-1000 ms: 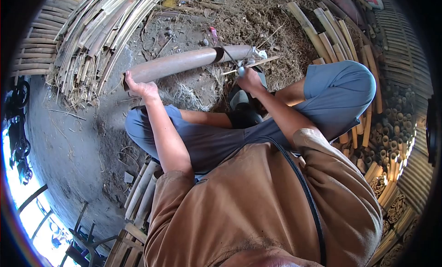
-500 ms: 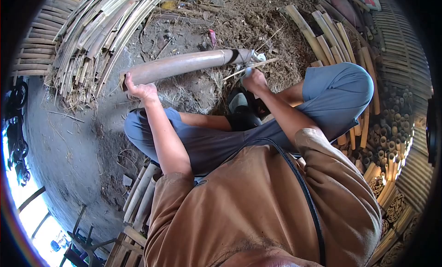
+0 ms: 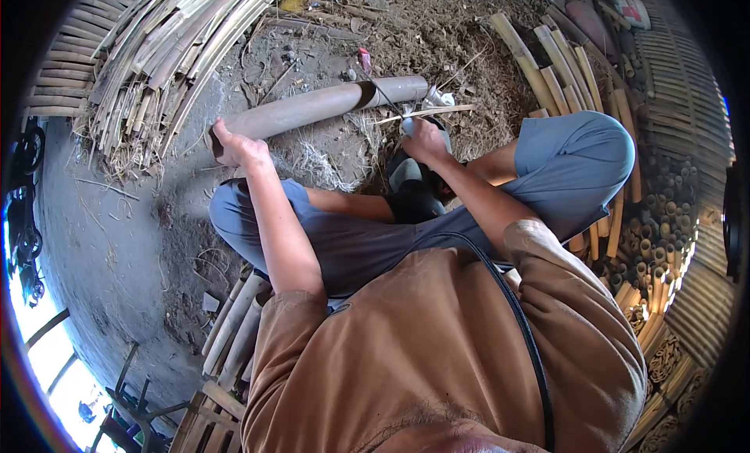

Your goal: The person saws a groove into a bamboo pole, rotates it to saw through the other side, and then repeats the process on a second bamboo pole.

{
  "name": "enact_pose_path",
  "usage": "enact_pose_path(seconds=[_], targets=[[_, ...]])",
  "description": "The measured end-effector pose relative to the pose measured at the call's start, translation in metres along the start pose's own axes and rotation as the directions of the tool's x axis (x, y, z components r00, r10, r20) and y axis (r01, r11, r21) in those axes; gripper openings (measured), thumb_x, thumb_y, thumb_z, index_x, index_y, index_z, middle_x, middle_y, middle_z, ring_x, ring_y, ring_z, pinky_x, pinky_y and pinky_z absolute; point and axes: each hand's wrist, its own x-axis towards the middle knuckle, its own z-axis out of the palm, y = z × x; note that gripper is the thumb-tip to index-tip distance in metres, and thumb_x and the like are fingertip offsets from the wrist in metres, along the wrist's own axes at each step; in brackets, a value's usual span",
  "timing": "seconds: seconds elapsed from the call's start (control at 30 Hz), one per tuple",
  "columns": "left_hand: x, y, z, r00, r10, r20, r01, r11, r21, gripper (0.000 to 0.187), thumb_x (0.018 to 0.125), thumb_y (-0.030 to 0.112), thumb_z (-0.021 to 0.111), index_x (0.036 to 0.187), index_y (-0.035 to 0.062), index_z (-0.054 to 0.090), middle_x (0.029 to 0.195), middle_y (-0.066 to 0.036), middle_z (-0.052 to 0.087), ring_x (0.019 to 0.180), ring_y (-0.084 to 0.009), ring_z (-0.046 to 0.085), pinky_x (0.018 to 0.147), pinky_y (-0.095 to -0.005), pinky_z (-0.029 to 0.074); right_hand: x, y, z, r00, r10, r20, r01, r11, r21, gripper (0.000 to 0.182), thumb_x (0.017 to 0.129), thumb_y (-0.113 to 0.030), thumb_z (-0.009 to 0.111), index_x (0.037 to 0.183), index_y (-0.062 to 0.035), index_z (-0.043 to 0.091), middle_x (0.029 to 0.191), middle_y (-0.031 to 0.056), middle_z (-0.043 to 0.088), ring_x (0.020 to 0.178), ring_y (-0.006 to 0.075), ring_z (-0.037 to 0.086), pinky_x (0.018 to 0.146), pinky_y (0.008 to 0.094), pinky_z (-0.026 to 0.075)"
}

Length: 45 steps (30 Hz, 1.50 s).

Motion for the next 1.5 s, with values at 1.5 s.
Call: enact_pose_path(seconds=[1.5], targets=[[0.017, -0.011, 0.001, 0.961, -0.035, 0.276, 0.066, 0.993, -0.101, 0.058, 0.069, 0.032, 0.078, 0.115, 0.0052, 0.057, 0.116, -0.013, 0.057, 0.111, -0.0294, 0.055, 0.092, -0.0518, 0.046, -0.017, -0.011, -0.015, 0.997, 0.062, 0.046, -0.065, 0.996, 0.054, 0.032, 0.082, -0.021, 0.061, 0.108, -0.0035, 0.059, 0.092, 0.0200, 0.068, 0.090, 0.0348, 0.067, 0.080, 0.0385, 0.054]])
